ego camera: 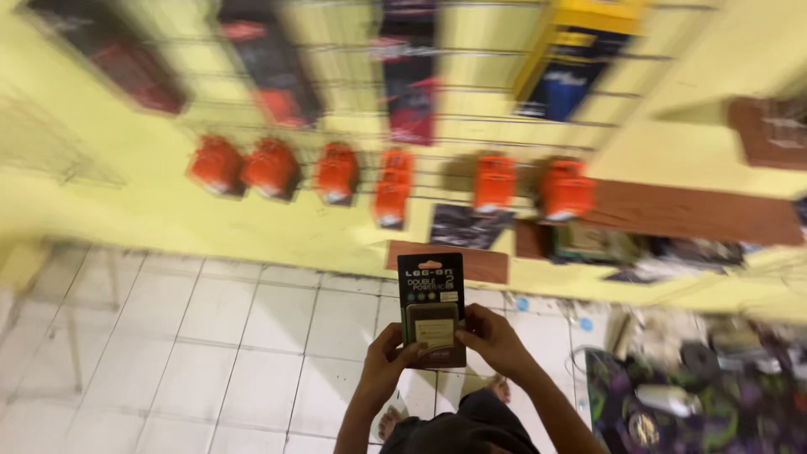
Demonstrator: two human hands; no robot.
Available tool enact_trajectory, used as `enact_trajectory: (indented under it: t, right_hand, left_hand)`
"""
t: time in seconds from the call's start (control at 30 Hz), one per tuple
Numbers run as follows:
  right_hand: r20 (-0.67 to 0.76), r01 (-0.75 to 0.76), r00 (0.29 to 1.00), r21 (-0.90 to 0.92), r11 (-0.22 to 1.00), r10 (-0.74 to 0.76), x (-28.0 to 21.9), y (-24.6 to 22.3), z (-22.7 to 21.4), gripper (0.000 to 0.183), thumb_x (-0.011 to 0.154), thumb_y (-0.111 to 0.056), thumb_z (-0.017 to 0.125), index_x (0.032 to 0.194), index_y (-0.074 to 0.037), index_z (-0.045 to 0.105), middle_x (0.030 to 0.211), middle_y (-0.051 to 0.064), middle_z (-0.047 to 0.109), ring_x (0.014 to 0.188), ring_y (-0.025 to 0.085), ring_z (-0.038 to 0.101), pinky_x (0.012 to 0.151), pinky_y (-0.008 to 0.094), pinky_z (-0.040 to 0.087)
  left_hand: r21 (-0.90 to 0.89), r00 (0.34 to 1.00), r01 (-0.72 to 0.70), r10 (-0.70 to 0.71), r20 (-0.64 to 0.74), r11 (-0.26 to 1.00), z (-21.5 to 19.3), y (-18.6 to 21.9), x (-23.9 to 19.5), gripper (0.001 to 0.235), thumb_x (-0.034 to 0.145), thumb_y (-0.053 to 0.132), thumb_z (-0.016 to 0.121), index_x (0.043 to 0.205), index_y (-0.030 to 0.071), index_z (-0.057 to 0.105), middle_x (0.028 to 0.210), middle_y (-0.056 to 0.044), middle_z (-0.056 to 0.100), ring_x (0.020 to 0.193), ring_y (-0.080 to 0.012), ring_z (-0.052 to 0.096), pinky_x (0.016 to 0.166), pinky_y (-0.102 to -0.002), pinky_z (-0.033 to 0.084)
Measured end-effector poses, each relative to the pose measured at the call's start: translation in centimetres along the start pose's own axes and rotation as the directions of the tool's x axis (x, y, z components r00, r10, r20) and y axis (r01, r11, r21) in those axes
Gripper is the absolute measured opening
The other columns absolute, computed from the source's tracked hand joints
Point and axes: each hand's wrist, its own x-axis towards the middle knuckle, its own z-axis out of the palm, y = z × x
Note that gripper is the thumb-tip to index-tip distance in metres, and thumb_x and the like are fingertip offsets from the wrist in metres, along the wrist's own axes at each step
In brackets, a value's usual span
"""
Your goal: The person repeatedly picks up packaged mobile phone batteries from a wooden shelf and hangs them on a wall-mounted wire grid rack. They handle several different battery brands and models, moving them one by one from the shelf to the display rack.
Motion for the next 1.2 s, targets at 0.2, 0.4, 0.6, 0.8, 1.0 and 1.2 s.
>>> enact_trajectory:
  t: [0.2, 0.4, 0.6, 0.8, 1.0, 1.2]
  right_hand:
    - [0.276, -0.025, 0.960, -0.040, 0.999, 0.035, 3.5, -2.9, 15.5, 0.033, 0.089, -0.008, 0.069, 0.120, -0.004, 0.064, 0.103, 0.009, 0.073, 0.093, 0.016, 0.071, 0.086, 0.034, 0.059]
    - [0.550, 0.197, 0.832, -0.176, 0.964, -0.070, 7.9, -6.0, 28.2, 0.021, 0.093, -0.011, 0.072, 0.109, 0.002, 0.069, 0.092, 0.011, 0.073, 0.086, 0.016, 0.068, 0.079, 0.033, 0.056]
    - [0.687, 0.243, 0.723, -0.161, 0.957, -0.068, 14.0, -9.1, 38.7, 0.016, 0.095, -0.013, 0.071, 0.101, 0.002, 0.067, 0.084, 0.007, 0.064, 0.082, 0.013, 0.062, 0.074, 0.033, 0.054]
    - [0.697, 0.337, 0.701, -0.139, 0.931, -0.150, 22.8, -14.0, 50.4, 0.015, 0.093, -0.011, 0.073, 0.100, 0.001, 0.068, 0.082, 0.003, 0.062, 0.080, 0.012, 0.058, 0.074, 0.031, 0.051]
    - [0.727, 0.285, 0.669, -0.060, 0.957, -0.153, 30.3, -24.0, 63.1, 0.018, 0.090, -0.013, 0.070, 0.105, -0.003, 0.067, 0.086, 0.001, 0.072, 0.081, 0.010, 0.065, 0.076, 0.029, 0.056]
    - [0.645, 0.530, 0.679, -0.102, 0.842, -0.350, 36.2, -32.3, 69.8, 0.015, 0.096, -0.011, 0.070, 0.104, 0.001, 0.064, 0.082, 0.005, 0.062, 0.077, 0.014, 0.060, 0.073, 0.032, 0.054]
  left_hand:
    - [-0.105, 0.946, -0.220, 0.186, -0.265, 0.970, -11.3, -0.4, -10.2, 0.022, 0.098, 0.003, 0.064, 0.120, -0.001, 0.063, 0.109, -0.014, 0.071, 0.099, -0.0179, 0.070, 0.085, -0.033, 0.059]
    - [-0.283, 0.854, -0.271, 0.095, -0.511, 0.920, -20.4, 0.7, -16.5, 0.022, 0.094, 0.007, 0.062, 0.116, 0.003, 0.062, 0.110, -0.007, 0.074, 0.095, -0.0166, 0.071, 0.079, -0.032, 0.058]
    - [-0.225, 0.733, -0.425, 0.187, -0.654, 0.877, -28.4, 1.0, -19.3, 0.024, 0.097, 0.006, 0.064, 0.120, 0.000, 0.062, 0.108, -0.010, 0.072, 0.100, -0.0170, 0.066, 0.084, -0.033, 0.053]
    - [-0.203, 0.663, -0.476, 0.197, -0.722, 0.856, -40.5, 5.8, -17.9, 0.034, 0.094, 0.001, 0.064, 0.126, 0.001, 0.056, 0.116, -0.011, 0.070, 0.106, -0.0188, 0.068, 0.093, -0.035, 0.059]
    - [0.011, 0.532, -0.441, 0.271, -0.802, 0.898, -53.8, 15.4, -15.2, 0.057, 0.093, -0.007, 0.063, 0.143, 0.005, 0.040, 0.124, -0.013, 0.065, 0.113, -0.0199, 0.068, 0.093, -0.035, 0.060]
    - [0.231, 0.489, -0.451, 0.455, -0.744, 0.862, -63.0, 24.2, -13.6, 0.088, 0.091, -0.008, 0.060, 0.160, 0.014, 0.010, 0.117, -0.014, 0.066, 0.110, -0.0232, 0.070, 0.093, -0.036, 0.061]
